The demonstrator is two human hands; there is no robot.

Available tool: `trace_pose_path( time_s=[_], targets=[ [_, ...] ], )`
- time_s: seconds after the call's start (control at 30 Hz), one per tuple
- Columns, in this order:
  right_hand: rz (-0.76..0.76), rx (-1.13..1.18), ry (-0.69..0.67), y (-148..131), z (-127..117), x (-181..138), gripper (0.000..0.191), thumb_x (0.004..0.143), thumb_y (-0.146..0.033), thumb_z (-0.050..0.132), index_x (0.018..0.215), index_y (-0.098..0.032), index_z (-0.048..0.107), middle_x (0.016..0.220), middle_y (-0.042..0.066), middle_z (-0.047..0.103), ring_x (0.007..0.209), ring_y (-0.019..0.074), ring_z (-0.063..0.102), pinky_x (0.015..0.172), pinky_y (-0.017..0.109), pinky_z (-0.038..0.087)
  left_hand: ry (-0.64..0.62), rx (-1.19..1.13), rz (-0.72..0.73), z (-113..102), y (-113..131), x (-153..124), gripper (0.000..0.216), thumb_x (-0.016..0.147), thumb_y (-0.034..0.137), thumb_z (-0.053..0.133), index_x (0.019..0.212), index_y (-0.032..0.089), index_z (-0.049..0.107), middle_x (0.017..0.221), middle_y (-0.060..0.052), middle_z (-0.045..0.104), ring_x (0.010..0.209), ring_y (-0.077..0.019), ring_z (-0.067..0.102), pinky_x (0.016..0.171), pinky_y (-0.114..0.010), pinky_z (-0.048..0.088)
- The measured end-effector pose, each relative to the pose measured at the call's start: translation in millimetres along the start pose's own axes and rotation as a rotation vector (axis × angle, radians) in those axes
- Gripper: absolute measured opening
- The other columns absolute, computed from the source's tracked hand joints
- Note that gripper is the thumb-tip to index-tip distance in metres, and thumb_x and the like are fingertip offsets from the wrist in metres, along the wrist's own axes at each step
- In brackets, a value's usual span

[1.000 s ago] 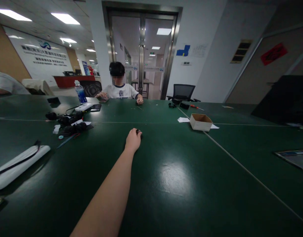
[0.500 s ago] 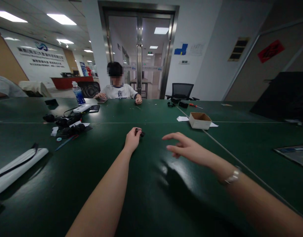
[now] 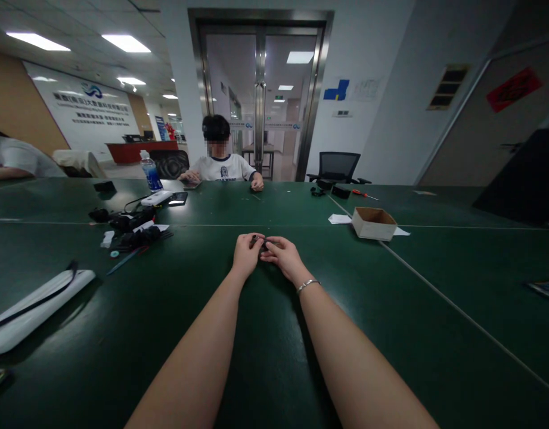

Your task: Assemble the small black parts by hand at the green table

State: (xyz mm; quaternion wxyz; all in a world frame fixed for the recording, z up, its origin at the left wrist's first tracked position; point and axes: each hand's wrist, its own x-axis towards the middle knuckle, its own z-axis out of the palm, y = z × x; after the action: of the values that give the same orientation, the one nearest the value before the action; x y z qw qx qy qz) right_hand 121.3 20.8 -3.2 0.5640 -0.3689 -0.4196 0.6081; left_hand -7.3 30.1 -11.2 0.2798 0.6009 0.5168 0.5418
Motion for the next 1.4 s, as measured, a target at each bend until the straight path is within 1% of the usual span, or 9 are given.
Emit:
trace_pose_path(
  time_s=[0.13,0.27,0.37,0.53,0.67,0.77,0.87,1.03,1.4],
  targets=[
    [-0.055,-0.007,0.007,-0.1,-3.1,1.7,0.025,0.077,-0.008,0.072,0.096,-0.017,0.059,0.070,-0.001,0.063,0.057,0.0140,0.066,0.055,0.025,0.061,0.035,-0.019,-0.015,-1.4,3.0,0.6,0.020,0.084,0.023,0.055,0.097,0.018,0.069,0.102,-0.008,0.062,0.092,-0.0174,0.059,0.085,-0.029,0.049],
    [-0.022,-0.005,-0.030,-2.3,-3.7,2.8,0.024,0.073,-0.003,0.073,0.091,-0.016,0.063,0.071,0.001,0.064,0.061,0.0141,0.066,0.060,0.026,0.062,0.007,-0.156,-0.118,-2.9,3.2,3.0,0.023,0.084,0.022,0.051,0.099,0.016,0.067,0.092,-0.006,0.066,0.074,-0.0140,0.059,0.069,-0.024,0.048],
    [-0.027,0.025,-0.021,-3.8,-6.4,3.7,0.019,0.077,-0.006,0.069,0.093,-0.015,0.066,0.071,0.002,0.065,0.060,0.0122,0.065,0.062,0.024,0.061,-0.017,-0.199,-0.128,-2.5,0.1,2.7,0.022,0.084,0.025,0.052,0.096,0.015,0.067,0.082,-0.004,0.065,0.067,-0.0124,0.058,0.063,-0.023,0.047],
    [-0.053,0.048,0.015,-4.4,-11.5,7.4,0.012,0.083,-0.010,0.066,0.094,-0.015,0.066,0.071,0.002,0.064,0.057,0.0111,0.064,0.062,0.024,0.060,-0.059,-0.213,-0.082,1.6,-10.7,1.6,0.024,0.082,0.027,0.057,0.104,0.017,0.059,0.077,-0.002,0.065,0.067,-0.0123,0.061,0.064,-0.023,0.048],
    [-0.060,0.044,0.058,-4.2,-13.1,10.5,0.018,0.082,-0.005,0.065,0.097,-0.014,0.066,0.072,0.003,0.066,0.058,0.0115,0.065,0.061,0.023,0.059,-0.079,-0.231,-0.107,4.4,-11.9,5.1,0.014,0.083,0.026,0.059,0.093,0.016,0.057,0.077,-0.003,0.066,0.067,-0.0118,0.062,0.065,-0.023,0.047],
    [-0.044,0.059,0.063,-3.8,-13.0,11.7,0.017,0.082,-0.002,0.063,0.096,-0.011,0.066,0.073,0.005,0.068,0.060,0.0117,0.066,0.065,0.024,0.060,-0.103,-0.231,-0.178,5.1,-8.2,8.9,0.009,0.086,0.024,0.057,0.088,0.015,0.056,0.073,-0.003,0.066,0.062,-0.0110,0.060,0.060,-0.021,0.044],
    [-0.054,0.059,0.074,-2.3,-13.3,13.2,0.019,0.080,0.000,0.064,0.095,-0.011,0.067,0.076,0.005,0.069,0.061,0.0125,0.067,0.067,0.026,0.061,-0.120,-0.217,-0.218,4.5,-5.9,10.4,0.010,0.087,0.024,0.055,0.084,0.014,0.057,0.068,-0.003,0.065,0.058,-0.0105,0.058,0.056,-0.021,0.041],
    [-0.072,0.017,0.048,0.3,-15.6,15.6,0.019,0.078,-0.002,0.068,0.094,-0.012,0.069,0.082,0.006,0.071,0.062,0.0128,0.068,0.068,0.027,0.061,-0.126,-0.231,-0.195,0.5,-4.9,7.7,0.011,0.084,0.024,0.058,0.081,0.014,0.058,0.065,-0.002,0.064,0.056,-0.0103,0.056,0.055,-0.021,0.040],
    [-0.052,0.049,0.043,-2.4,-16.0,13.1,0.023,0.079,0.002,0.062,0.094,-0.014,0.069,0.086,0.005,0.071,0.065,0.0130,0.068,0.070,0.027,0.062,-0.163,-0.201,-0.215,0.8,-3.9,9.5,0.018,0.088,0.031,0.055,0.081,0.014,0.056,0.064,-0.003,0.064,0.054,-0.0103,0.057,0.053,-0.020,0.040]
  ],
)
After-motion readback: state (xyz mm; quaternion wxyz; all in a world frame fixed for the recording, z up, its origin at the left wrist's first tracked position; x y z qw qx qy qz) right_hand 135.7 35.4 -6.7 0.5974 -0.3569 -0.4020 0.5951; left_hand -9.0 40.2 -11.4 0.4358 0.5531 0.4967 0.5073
